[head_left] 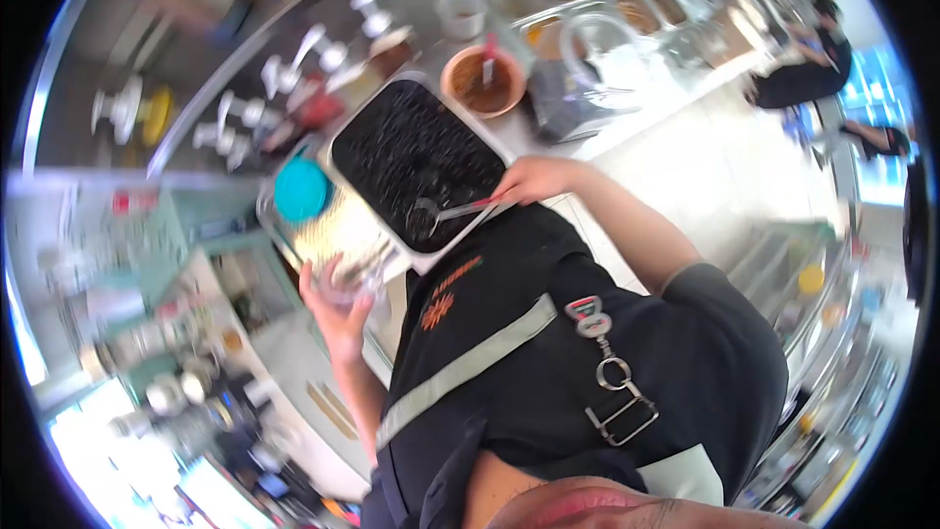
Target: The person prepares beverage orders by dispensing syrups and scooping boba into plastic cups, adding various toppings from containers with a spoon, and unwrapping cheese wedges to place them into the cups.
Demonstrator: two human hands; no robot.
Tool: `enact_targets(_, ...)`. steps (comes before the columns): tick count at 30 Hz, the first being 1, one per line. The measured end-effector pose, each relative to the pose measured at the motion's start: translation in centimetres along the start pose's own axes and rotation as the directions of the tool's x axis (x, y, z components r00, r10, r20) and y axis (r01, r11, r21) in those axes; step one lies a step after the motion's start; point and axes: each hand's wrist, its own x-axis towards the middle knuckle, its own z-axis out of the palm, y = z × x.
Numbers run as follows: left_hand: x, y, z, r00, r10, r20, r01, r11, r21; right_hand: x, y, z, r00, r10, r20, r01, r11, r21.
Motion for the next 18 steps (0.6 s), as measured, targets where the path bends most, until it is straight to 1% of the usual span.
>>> enact_targets(1, 0.0, -0.9, -0.5, 1.000, -0.027, -0.005, 0.027, 0.999, 0.025, -0.8, 0.1, -0.2, 1.000, 0.014, -0.004, -0.014, 0.999, 0.047)
enact_targets(2, 0.0, -1.6, -0.7, 1.000, -0.019, 0.012, 0.017, 0.988, 0.153, -1.7, -0.4, -0.7, 0.999, 0.032, -0.009, -0.031, 0.995, 0.092)
enact_targets(4, 0.2, -2.0, -0.2, 0.999, -0.050, -0.007, 0.048, 0.904, 0.426, -2.5, -0.9, -0.6, 0.993, 0.113, -0.023, -0.107, 0.976, 0.191)
enact_targets(5, 0.5, -1.7, 0.7, 0.999, -0.032, 0.001, 0.028, 0.880, 0.474, -3.2, -2.4, -0.3, 0.992, 0.116, -0.057, -0.106, 0.981, 0.163)
enact_targets(6, 0.8, -0.2, 1.8, 0.997, -0.077, -0.001, 0.065, 0.834, 0.548, -4.2, -3.9, -0.4, 0.987, 0.119, -0.112, -0.104, 0.985, 0.136)
enact_targets(8, 1.3, -1.7, 2.2, 0.998, -0.057, 0.034, 0.028, 0.824, 0.566, -5.4, -5.7, -0.3, 0.988, 0.098, -0.119, -0.083, 0.989, 0.121)
enact_targets(10, 2.3, -1.1, 3.7, 0.999, -0.037, 0.036, 0.013, 0.849, 0.528, -6.7, -7.7, 0.0, 0.984, 0.020, -0.176, -0.010, 0.998, 0.055)
enact_targets(11, 2.7, -0.8, 4.5, 0.998, -0.035, 0.053, 0.005, 0.872, 0.490, -7.1, -7.8, -0.1, 0.984, -0.028, -0.177, 0.024, 0.999, -0.026)
enact_targets(12, 2.9, -1.2, 5.1, 0.998, -0.012, 0.058, -0.017, 0.875, 0.484, -7.6, -8.3, 0.4, 0.981, -0.040, -0.191, 0.032, 0.999, -0.043)
enact_targets(13, 3.3, -1.9, 5.8, 0.994, 0.090, 0.069, -0.109, 0.918, 0.380, -7.9, -9.3, 1.1, 0.941, -0.260, -0.215, 0.187, 0.932, -0.311)
enact_targets(14, 4.1, -2.6, 6.1, 0.977, 0.201, 0.072, -0.213, 0.939, 0.272, -8.0, -10.4, 1.6, 0.863, -0.473, -0.177, 0.304, 0.767, -0.565)
enact_targets(15, 4.4, -3.1, 6.1, 0.985, 0.145, 0.094, -0.159, 0.973, 0.168, -8.4, -12.2, 2.1, 0.869, -0.459, -0.186, 0.221, 0.694, -0.686)
enact_targets(16, 4.5, -2.0, 6.5, 0.972, 0.194, 0.130, -0.219, 0.951, 0.219, -8.9, -13.7, 2.7, 0.877, -0.437, -0.198, 0.130, 0.614, -0.778)
enact_targets(17, 4.5, -2.3, 6.8, 0.970, 0.213, 0.120, -0.233, 0.955, 0.183, -8.8, -13.8, 3.0, 0.843, -0.496, -0.210, 0.115, 0.547, -0.829)
enact_targets(18, 4.4, -2.5, 6.9, 0.967, 0.231, 0.109, -0.246, 0.958, 0.147, -9.0, -14.0, 3.2, 0.837, -0.504, -0.213, 0.112, 0.540, -0.834)
